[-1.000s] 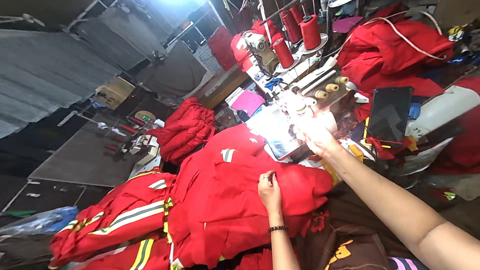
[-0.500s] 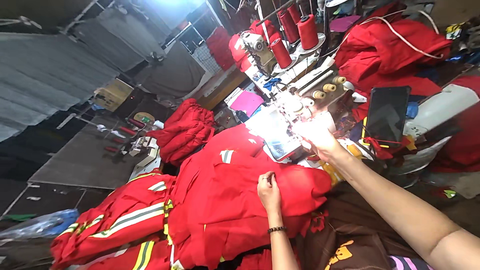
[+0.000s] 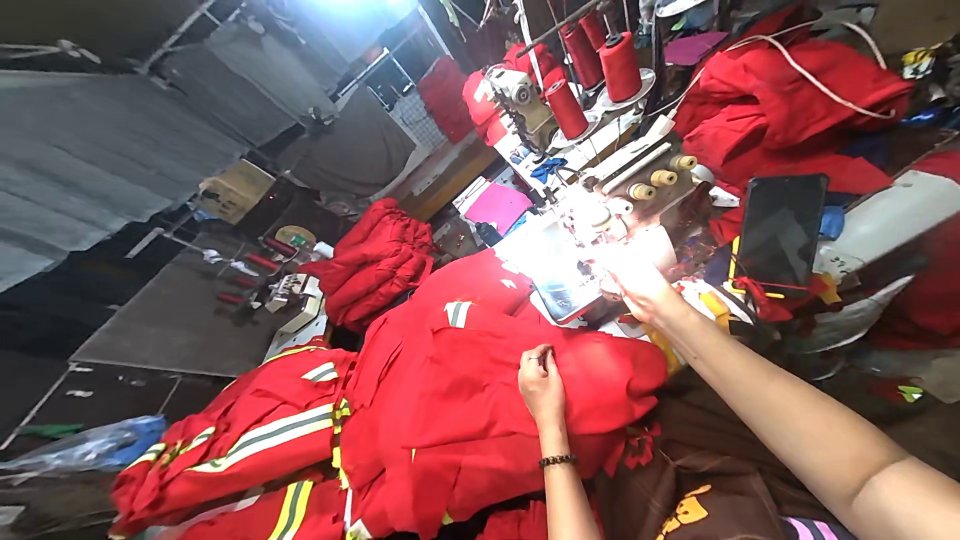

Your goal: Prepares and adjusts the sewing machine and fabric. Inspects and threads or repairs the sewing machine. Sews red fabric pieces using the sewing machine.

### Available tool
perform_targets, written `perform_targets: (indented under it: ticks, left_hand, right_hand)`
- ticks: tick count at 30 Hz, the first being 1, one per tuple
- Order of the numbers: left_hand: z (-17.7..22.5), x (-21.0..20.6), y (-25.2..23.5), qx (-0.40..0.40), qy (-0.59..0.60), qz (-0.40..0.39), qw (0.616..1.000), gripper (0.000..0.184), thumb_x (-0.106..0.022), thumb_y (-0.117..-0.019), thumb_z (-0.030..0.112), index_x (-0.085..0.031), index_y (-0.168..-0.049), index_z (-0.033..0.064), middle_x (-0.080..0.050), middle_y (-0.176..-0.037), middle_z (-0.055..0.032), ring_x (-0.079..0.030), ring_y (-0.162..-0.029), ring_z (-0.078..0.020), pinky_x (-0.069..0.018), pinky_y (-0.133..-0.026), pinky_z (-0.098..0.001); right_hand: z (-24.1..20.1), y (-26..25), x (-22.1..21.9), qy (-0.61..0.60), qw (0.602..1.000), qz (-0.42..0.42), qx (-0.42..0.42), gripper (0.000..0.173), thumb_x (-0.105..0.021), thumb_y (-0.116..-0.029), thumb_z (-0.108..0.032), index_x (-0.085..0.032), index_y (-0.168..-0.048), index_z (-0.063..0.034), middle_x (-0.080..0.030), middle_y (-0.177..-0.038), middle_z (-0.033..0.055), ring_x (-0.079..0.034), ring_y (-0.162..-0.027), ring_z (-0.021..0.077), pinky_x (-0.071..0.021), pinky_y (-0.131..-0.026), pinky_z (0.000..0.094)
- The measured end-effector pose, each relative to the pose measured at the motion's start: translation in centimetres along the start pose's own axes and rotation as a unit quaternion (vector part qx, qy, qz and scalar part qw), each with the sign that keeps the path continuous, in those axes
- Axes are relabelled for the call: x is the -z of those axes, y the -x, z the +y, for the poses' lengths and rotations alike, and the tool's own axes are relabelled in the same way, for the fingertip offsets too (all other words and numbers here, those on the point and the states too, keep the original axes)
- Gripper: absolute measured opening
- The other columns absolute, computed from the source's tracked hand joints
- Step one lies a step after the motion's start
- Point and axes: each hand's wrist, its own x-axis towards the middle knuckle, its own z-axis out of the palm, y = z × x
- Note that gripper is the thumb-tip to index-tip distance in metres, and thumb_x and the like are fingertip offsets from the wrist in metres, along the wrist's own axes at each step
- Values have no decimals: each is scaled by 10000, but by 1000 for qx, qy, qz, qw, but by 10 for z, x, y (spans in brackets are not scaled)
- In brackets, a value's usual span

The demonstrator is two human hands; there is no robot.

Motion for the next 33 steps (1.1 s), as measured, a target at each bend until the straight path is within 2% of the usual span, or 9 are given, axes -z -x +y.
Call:
perform_targets:
  ticks: [4, 9, 14, 19, 23, 26, 28, 30, 33]
  left_hand:
    - [-1, 0, 0, 5, 1, 0, 1000, 127, -691, -923, 55, -777, -1016, 56, -746, -984, -79, -721, -907, -190, -596, -850, -408]
    - [-1, -1, 1, 2, 2, 0, 1000, 128, -692, -922, 54, -775, -1019, 52, -746, -986, -85, -722, -909, -197, -595, -856, -413]
    - [-1, -1, 1, -3, 3, 4, 1000, 122, -694, -922, 53, -774, -1014, 52, -744, -981, -80, -721, -903, -180, -598, -851, -396]
    - [0, 0, 0, -1, -1, 2, 1000, 124, -689, -924, 54, -776, -1011, 59, -743, -982, -79, -720, -893, -185, -597, -843, -399]
    - [0, 0, 1, 3, -4, 1, 1000, 124, -691, -924, 58, -777, -1014, 63, -742, -986, -76, -719, -898, -181, -596, -844, -399]
    - [-1, 0, 1, 4, 8, 0, 1000, 125, -684, -928, 62, -774, -1014, 53, -740, -981, -83, -715, -898, -186, -592, -843, -412]
    - [0, 0, 1, 1, 8, 1, 1000, 126, -680, -930, 62, -774, -1014, 55, -741, -977, -78, -715, -897, -182, -593, -844, -405]
    - [-1, -1, 1, -4, 6, 4, 1000, 126, -679, -926, 58, -774, -1010, 50, -741, -967, -82, -715, -891, -190, -589, -840, -413]
    - [-1, -1, 0, -7, 8, 5, 1000, 123, -680, -925, 51, -772, -1007, 48, -740, -968, -85, -716, -887, -186, -592, -842, -407]
  right_hand:
    - [1, -7, -1, -15, 1000, -12, -3, 143, -540, -1056, -143, -651, -1018, -61, -530, -633, -11, -442, -475, 57, -409, -466, 196]
    - [4, -11, 2, -27, 999, -15, 16, 121, -534, -1059, -140, -621, -1006, -75, -568, -680, -6, -481, -510, 58, -433, -486, 199]
    - [1, -12, 0, -23, 999, -15, 20, 136, -568, -1052, -183, -631, -1075, -66, -596, -716, 12, -506, -512, 64, -461, -484, 200]
    - [0, -15, 1, -33, 999, -10, 41, 71, -548, -1029, -84, -615, -1022, -62, -576, -693, 5, -482, -487, 60, -449, -461, 196]
    - [-4, -9, 3, 31, 999, -4, 17, 99, -592, -1018, -116, -632, -942, -66, -537, -614, -9, -439, -445, 52, -409, -434, 191]
    - [0, 0, 14, 83, 996, -25, 6, 113, -626, -1000, -131, -653, -920, -56, -558, -614, -5, -436, -430, 40, -378, -413, 174]
    - [1, 9, 24, 122, 992, -34, -11, 96, -616, -1001, -107, -653, -952, -34, -573, -643, -6, -434, -433, 30, -373, -409, 166]
    - [-2, 21, 34, 180, 982, -35, -40, 108, -584, -1018, -82, -660, -1041, -9, -569, -662, -13, -437, -446, 26, -372, -419, 165]
    - [-3, 40, 54, 231, 971, -60, -33, 147, -580, -1025, -96, -662, -1116, -15, -584, -710, -17, -436, -462, 22, -376, -433, 171]
